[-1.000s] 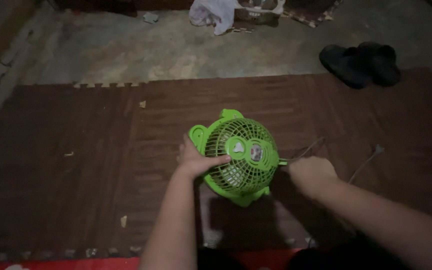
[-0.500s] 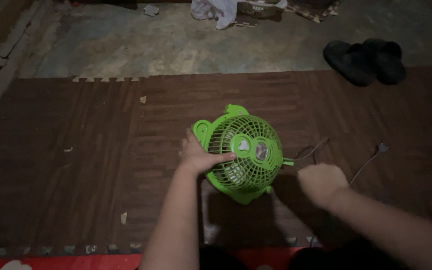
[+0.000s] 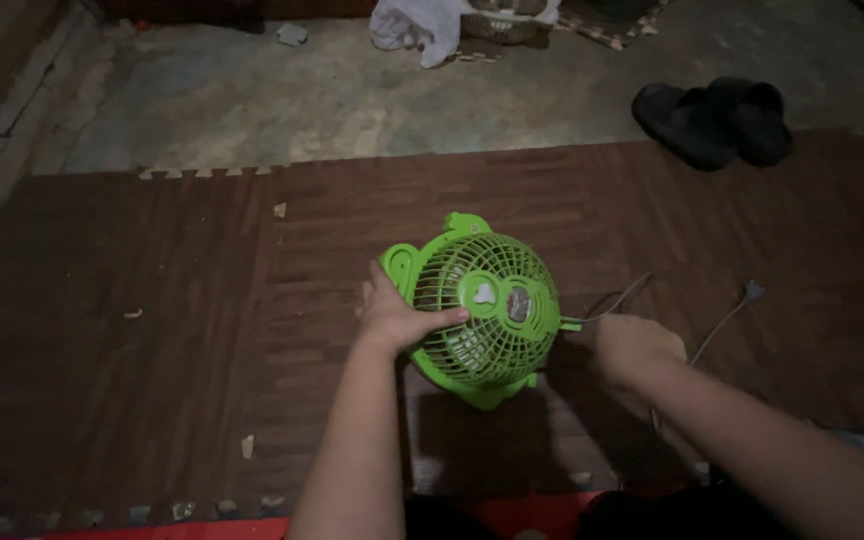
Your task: The person disassembles a small green electric fan by removing the front grille and then uses a screwdriver to loosen screws on the rear housing. The fan remains partially disassembled at the end of the clip.
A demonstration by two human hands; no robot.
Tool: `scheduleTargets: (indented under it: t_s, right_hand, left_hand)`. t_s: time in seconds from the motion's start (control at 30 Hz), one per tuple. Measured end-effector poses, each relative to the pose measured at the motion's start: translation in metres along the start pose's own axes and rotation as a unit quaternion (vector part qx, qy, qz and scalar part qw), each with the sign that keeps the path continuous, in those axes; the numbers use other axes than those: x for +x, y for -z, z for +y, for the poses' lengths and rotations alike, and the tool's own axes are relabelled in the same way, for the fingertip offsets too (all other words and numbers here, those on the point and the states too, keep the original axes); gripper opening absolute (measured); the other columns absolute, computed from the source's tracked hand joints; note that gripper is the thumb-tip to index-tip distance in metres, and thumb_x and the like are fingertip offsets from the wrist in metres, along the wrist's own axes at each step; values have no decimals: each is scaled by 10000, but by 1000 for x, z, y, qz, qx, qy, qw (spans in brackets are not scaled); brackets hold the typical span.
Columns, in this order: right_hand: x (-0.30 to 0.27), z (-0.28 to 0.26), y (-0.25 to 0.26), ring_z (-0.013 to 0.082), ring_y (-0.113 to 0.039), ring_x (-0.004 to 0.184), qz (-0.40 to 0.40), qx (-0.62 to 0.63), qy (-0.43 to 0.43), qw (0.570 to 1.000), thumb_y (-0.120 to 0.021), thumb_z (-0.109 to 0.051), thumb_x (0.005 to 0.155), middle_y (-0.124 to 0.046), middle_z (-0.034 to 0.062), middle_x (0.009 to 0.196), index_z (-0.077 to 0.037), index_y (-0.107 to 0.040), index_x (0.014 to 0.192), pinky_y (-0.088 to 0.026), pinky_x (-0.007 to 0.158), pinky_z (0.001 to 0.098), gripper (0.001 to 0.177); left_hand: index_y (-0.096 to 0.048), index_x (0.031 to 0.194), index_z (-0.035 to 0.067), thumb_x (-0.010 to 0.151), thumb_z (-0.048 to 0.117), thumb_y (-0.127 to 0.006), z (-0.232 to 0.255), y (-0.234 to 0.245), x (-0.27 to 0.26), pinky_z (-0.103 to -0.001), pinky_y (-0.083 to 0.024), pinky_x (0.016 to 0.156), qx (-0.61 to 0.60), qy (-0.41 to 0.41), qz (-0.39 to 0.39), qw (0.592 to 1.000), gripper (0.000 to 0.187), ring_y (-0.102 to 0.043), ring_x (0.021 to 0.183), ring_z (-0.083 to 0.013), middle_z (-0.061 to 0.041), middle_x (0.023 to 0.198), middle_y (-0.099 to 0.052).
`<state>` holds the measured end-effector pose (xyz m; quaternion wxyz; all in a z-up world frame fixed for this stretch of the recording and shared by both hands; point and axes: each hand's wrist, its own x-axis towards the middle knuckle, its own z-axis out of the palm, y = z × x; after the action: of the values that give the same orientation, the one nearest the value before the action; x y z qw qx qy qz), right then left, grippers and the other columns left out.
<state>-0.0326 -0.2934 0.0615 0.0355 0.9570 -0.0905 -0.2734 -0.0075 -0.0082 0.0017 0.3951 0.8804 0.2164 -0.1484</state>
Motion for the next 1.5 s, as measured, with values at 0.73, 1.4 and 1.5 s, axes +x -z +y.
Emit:
scheduleTargets:
  t_s: [0.73,1.4,1.5]
  right_hand:
    - [68,40,-19,317,-738,957,-93,40,2,995,-822,-443,870,-754,226,1142,36,-664,1252,-593,820,415,632]
    - [177,75,-131,324,-652,1261,1,102,140,985,-677,-376,962,-701,158,1326,-130,-730,1222,-512,1077,391,362]
    - [219,51,-136,358,-571,1303,146,216,140,955,-572,-192,960,-591,161,1436,-151,-670,1333,-476,1087,417,389]
  left_hand:
    - [31,1657,108,406,639,-988,16,8,-10,-553,-196,1258,6,11,0,1000,1698,-121,1554,-483,-240,1692,-133]
    - [-353,1496,-4,495,525,-972,-53,-4,17,-409,-507,1115,-124,22,22,992,1290,-637,1307,-302,-198,1409,-634]
    - [-376,1485,26,496,477,-978,-59,-10,12,-412,-506,1109,-147,11,33,989,1243,-634,1298,-289,-177,1399,-633]
